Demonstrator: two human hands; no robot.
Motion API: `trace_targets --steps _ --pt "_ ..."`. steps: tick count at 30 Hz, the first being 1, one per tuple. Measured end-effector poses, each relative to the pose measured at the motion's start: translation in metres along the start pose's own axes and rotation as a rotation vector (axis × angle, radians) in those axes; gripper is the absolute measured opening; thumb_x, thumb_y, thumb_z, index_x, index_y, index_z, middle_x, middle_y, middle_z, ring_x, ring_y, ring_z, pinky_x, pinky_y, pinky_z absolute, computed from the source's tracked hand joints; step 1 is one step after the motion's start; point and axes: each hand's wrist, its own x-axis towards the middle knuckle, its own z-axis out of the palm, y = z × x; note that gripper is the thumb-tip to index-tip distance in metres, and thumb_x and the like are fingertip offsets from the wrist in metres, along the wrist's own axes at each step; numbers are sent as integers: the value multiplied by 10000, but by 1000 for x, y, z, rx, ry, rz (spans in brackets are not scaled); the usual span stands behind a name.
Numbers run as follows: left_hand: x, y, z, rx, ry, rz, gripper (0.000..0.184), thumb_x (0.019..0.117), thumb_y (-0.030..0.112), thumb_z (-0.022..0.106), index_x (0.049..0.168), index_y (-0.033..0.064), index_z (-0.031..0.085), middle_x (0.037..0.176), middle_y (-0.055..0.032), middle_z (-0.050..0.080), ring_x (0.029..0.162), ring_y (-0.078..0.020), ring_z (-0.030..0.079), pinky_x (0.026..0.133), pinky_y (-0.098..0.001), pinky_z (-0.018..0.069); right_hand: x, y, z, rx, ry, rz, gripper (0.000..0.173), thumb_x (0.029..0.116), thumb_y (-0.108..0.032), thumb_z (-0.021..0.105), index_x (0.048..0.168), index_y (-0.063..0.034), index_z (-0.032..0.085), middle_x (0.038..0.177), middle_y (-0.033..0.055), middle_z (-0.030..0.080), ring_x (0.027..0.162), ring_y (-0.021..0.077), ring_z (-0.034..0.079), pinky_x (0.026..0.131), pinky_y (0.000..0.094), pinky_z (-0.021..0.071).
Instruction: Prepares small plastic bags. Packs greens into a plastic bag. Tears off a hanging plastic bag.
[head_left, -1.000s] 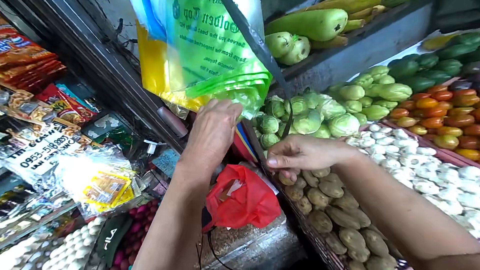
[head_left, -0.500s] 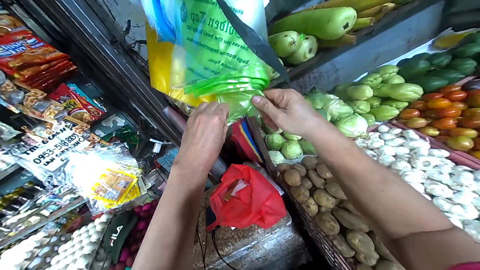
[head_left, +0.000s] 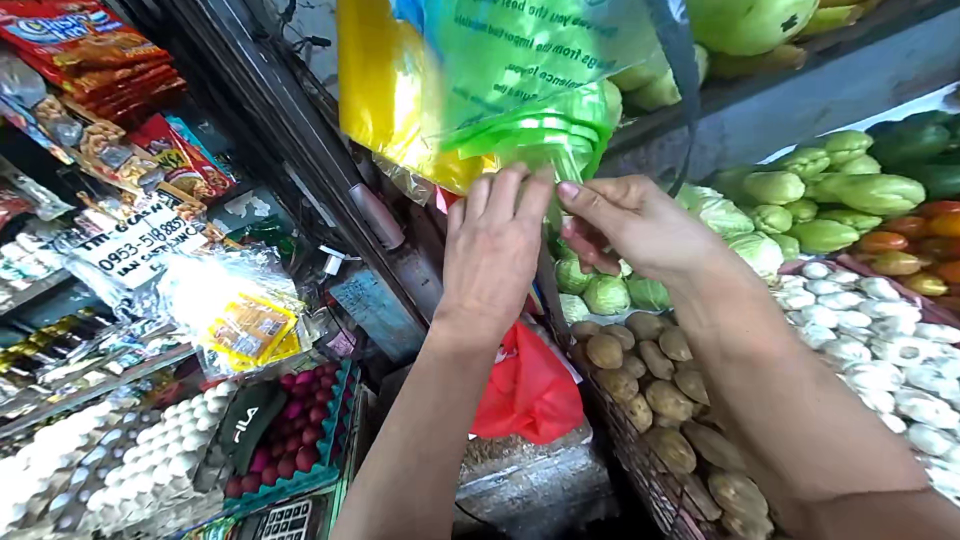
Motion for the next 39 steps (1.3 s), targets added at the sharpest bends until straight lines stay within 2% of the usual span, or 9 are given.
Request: trace_targets --steps 9,13,17,21,27,29,33,35,39 --pt "1 -12 0 40 99 171 139 978 12 576 981 15 715 1004 -138 672 1002 -314 629 846 -446 484 -3 7 -4 134 40 20 428 1107 -383 417 836 -119 617 563 -25 531 386 32 457 356 177 435" --pt "-6 -15 10 67 122 95 121 966 120 624 1036 38 679 1149 -141 664 1137 -324 613 896 -451 496 -4 6 -6 298 8 16 468 1114 -372 393 781 -114 597 541 -26 511 370 30 436 361 185 446" --pt "5 -9 8 11 217 93 433 846 127 769 1254 34 659 1254 -176 638 1180 -374 589 908 -506 484 -6 -1 1 453 -53 49 489 1103 -409 412 762 -110 594 509 -26 482 355 35 433 365 204 464" --pt "15 -8 5 -23 280 152 148 951 48 644 1063 71 738 1122 -114 690 1111 -306 609 904 -433 463 -9 -5 0 464 -66 32 490 1101 -420 409 784 -105 610 512 -29 485 352 26 431 357 191 451" --pt "12 -14 -1 -65 239 219 134 975 35 623 1030 0 741 1027 -144 697 1051 -311 640 908 -449 478 -8 5 -4 404 -35 36 520 1121 -400 321 817 -91 609 563 -16 532 390 51 489 390 216 506" --pt "12 -15 -2 -76 220 218 125 974 24 612 990 -2 733 995 -142 688 1034 -312 637 894 -448 475 -10 12 -7 398 -134 36 618 1085 -551 288 837 -106 637 560 -16 581 412 75 554 421 250 544" --pt "9 -16 -2 -105 176 216 108 953 -1 607 895 -5 698 929 -142 663 985 -318 622 847 -441 471 -15 33 -4 321 -349 76 779 865 -867 313 845 -170 662 592 -58 617 472 57 601 462 220 540" --pt "4 -12 -4 -128 160 209 113 952 -4 603 888 -1 696 913 -130 653 985 -314 612 850 -433 473 -17 46 3 300 -376 89 808 843 -891 334 923 -160 668 667 -58 650 542 66 633 508 227 556" --pt "-62 25 25 -243 -24 268 116 935 33 628 876 71 720 910 -88 711 971 -285 672 900 -463 517 -35 65 14 407 -241 9 730 835 -820 522 1193 -200 668 1033 -56 746 925 74 709 806 272 604"
